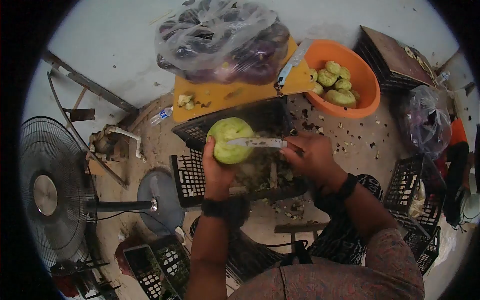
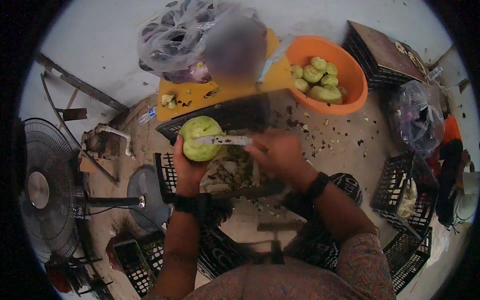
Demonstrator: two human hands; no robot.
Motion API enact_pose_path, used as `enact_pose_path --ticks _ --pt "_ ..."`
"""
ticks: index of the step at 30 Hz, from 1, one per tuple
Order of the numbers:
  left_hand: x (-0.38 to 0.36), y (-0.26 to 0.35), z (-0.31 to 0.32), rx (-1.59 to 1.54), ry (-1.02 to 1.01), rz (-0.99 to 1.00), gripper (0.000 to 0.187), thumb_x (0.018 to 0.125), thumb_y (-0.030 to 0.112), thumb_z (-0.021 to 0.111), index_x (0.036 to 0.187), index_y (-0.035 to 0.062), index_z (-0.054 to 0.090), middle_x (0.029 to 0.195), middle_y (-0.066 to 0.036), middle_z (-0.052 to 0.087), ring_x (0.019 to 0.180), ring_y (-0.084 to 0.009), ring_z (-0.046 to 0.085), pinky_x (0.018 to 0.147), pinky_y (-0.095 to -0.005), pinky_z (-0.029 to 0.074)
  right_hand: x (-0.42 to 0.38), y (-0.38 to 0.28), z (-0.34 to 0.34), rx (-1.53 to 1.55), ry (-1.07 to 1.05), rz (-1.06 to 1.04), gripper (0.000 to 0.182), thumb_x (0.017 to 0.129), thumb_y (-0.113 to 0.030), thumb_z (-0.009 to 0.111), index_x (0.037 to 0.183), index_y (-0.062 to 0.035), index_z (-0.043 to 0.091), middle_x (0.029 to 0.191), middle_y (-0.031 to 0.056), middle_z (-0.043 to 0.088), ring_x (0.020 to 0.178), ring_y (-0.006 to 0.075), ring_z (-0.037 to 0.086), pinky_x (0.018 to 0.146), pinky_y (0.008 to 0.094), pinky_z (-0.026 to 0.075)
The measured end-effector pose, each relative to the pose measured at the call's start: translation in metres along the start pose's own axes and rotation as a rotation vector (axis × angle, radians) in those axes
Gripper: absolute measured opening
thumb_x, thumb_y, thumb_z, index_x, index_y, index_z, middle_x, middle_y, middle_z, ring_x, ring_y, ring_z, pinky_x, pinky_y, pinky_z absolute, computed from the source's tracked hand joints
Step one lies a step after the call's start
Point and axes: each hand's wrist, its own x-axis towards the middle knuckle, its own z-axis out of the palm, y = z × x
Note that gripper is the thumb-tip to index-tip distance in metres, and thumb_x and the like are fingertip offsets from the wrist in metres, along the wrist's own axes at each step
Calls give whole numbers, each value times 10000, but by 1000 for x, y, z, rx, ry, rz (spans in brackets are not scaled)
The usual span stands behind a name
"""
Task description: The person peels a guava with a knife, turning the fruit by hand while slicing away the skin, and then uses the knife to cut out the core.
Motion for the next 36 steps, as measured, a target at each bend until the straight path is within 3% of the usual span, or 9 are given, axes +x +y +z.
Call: enact_pose_path --ticks 6,9,12,20,22,26,31,34,36 --pt "1 -1 2 -9 -13 -5 518 936 380 460 1312 24 441 1298 -174 511 1198 -333 496 1018 -502 386 1 1 -7 -25 -3 24 219 801 -349 664 777 -131 655 712 74 614 660 291 610 565 400 475" --pt "1 0 0 -4 -23 26 508 937 365 462 1312 22 441 1301 -171 510 1201 -330 494 1022 -494 385 3 7 -8 -5 18 -10 205 750 -256 740 843 -79 693 666 69 610 578 254 612 522 344 473" --pt "4 1 -5 36 -2 50 504 943 390 425 1314 49 444 1309 -153 507 1211 -326 487 1022 -498 384 3 6 -10 -49 3 27 202 753 -254 740 829 -73 692 656 72 606 581 252 616 519 335 471" --pt "2 1 -3 76 -1 47 509 954 424 382 1316 71 444 1317 -140 502 1218 -324 482 1020 -508 383 4 7 -10 -2 -3 18 186 749 -242 745 815 -76 693 647 72 593 555 244 588 515 342 454" --pt "-2 3 3 31 -11 33 494 956 382 428 1295 24 459 1286 -153 525 1191 -303 504 1010 -462 400 6 7 -11 12 -13 14 185 748 -244 745 813 -78 693 645 70 591 551 243 582 514 344 451" --pt "2 -5 -2 76 13 38 499 969 406 407 1285 25 468 1279 -153 530 1175 -296 517 997 -457 413 6 6 -10 20 -76 -18 208 776 -300 704 748 -98 658 645 71 596 585 266 592 525 365 450" --pt "2 -11 1 124 -45 -76 591 957 496 349 1295 27 470 1302 -171 510 1195 -331 499 1011 -494 391 4 4 -5 74 -54 -36 275 806 -364 660 685 -119 627 655 75 606 611 286 598 536 406 447" --pt "3 -16 2 71 -35 -142 613 954 513 337 1300 26 468 1295 -176 517 1187 -335 506 1008 -498 393 4 1 -4 9 -182 -23 262 813 -376 649 720 -131 648 667 73 613 613 291 599 545 419 450" --pt "4 -20 2 72 -33 -163 618 953 519 333 1301 26 467 1294 -177 518 1184 -336 508 1007 -496 395 3 -3 0 94 -102 -58 193 755 -282 731 726 -113 644 611 66 551 561 272 562 509 373 426"
